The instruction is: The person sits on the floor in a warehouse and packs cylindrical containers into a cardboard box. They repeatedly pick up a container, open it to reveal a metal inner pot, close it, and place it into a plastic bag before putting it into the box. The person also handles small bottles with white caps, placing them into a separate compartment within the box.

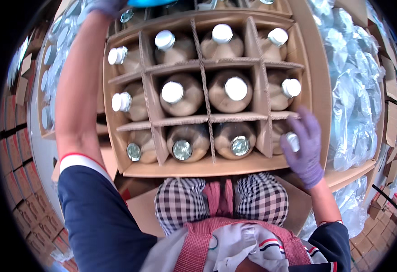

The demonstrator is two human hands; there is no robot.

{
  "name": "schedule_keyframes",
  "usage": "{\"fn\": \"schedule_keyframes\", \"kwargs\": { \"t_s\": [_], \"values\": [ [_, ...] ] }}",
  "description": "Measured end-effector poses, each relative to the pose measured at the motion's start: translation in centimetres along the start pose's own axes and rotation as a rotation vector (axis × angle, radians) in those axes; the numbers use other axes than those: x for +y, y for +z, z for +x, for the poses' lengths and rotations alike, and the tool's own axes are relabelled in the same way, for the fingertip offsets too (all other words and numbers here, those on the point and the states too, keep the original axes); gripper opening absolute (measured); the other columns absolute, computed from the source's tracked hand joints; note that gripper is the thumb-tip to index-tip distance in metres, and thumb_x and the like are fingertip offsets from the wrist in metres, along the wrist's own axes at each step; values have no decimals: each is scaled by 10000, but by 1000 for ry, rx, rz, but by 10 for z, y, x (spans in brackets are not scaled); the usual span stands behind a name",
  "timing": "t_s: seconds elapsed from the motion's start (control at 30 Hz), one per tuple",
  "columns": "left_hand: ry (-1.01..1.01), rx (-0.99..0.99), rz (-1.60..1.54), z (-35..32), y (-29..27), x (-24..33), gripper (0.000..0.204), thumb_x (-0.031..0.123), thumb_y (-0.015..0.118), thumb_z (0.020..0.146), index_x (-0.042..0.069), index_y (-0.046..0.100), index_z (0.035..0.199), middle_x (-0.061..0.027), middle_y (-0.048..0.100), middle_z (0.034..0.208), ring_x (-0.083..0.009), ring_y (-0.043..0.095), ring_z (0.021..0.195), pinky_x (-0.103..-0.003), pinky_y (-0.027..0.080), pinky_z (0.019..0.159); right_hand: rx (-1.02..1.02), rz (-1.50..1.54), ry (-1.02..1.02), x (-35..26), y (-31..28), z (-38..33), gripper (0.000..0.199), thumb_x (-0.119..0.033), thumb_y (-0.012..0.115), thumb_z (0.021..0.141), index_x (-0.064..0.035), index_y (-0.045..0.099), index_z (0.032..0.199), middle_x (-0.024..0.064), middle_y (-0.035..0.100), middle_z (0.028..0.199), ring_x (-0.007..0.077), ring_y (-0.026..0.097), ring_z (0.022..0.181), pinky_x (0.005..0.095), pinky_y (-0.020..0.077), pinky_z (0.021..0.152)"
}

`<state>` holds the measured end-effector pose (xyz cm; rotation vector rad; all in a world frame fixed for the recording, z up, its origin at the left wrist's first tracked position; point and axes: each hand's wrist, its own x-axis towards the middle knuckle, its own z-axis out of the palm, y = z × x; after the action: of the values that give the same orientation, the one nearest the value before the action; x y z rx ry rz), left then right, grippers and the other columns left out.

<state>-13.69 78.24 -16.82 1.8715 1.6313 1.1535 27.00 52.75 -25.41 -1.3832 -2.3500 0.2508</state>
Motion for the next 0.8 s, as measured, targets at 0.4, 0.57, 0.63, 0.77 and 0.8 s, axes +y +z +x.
{"fn": "schedule_keyframes", "kwargs": {
  "t_s": [0.4, 0.57, 0.63, 0.77, 0.8],
  "values": [
    [460, -566, 549, -327, 78, 31, 617, 426, 696, 712, 107, 573, 1226, -157, 501, 1301, -319, 466, 1192, -537, 349, 976, 166, 168, -426, -64, 41, 137, 333, -174, 704, 749, -60, 590, 1040, 166, 557, 1181, 370, 529, 1117, 488, 414, 964],
    [816, -332, 584, -224, 24, 8, 379, 318, 615, 847, 128, 610, 1175, -149, 585, 1152, -328, 542, 1122, -515, 441, 927, 349, 148, -493, -55, 42, 296, 241, -213, 639, 840, -75, 627, 1037, 162, 643, 1025, 314, 618, 996, 439, 471, 876],
    [401, -166, 510, -103, -9, -4, 285, 228, 574, 901, 96, 616, 1150, -152, 601, 1087, -329, 617, 947, -418, 516, 806, 230, 58, -338, -48, 50, 363, 265, -246, 586, 885, -88, 645, 1089, 154, 669, 963, 306, 641, 970, 436, 489, 879],
    [-10, -415, 869, 70, -48, -119, 496, 357, 642, 756, 49, 665, 1144, -168, 689, 1042, -309, 658, 913, -359, 512, 821, -349, 61, -478, -61, 132, 470, 292, -284, 532, 886, -101, 667, 1070, 82, 676, 967, 250, 635, 918, 376, 485, 829],
    [226, -422, 925, 77, -13, -101, 490, 369, 647, 743, 46, 675, 1109, -175, 690, 1032, -312, 658, 917, -368, 509, 816, -471, 72, -461, -36, 128, 481, 281, -290, 524, 875, -118, 688, 1024, 61, 673, 944, 223, 631, 877, 360, 473, 804]
  ]
}}
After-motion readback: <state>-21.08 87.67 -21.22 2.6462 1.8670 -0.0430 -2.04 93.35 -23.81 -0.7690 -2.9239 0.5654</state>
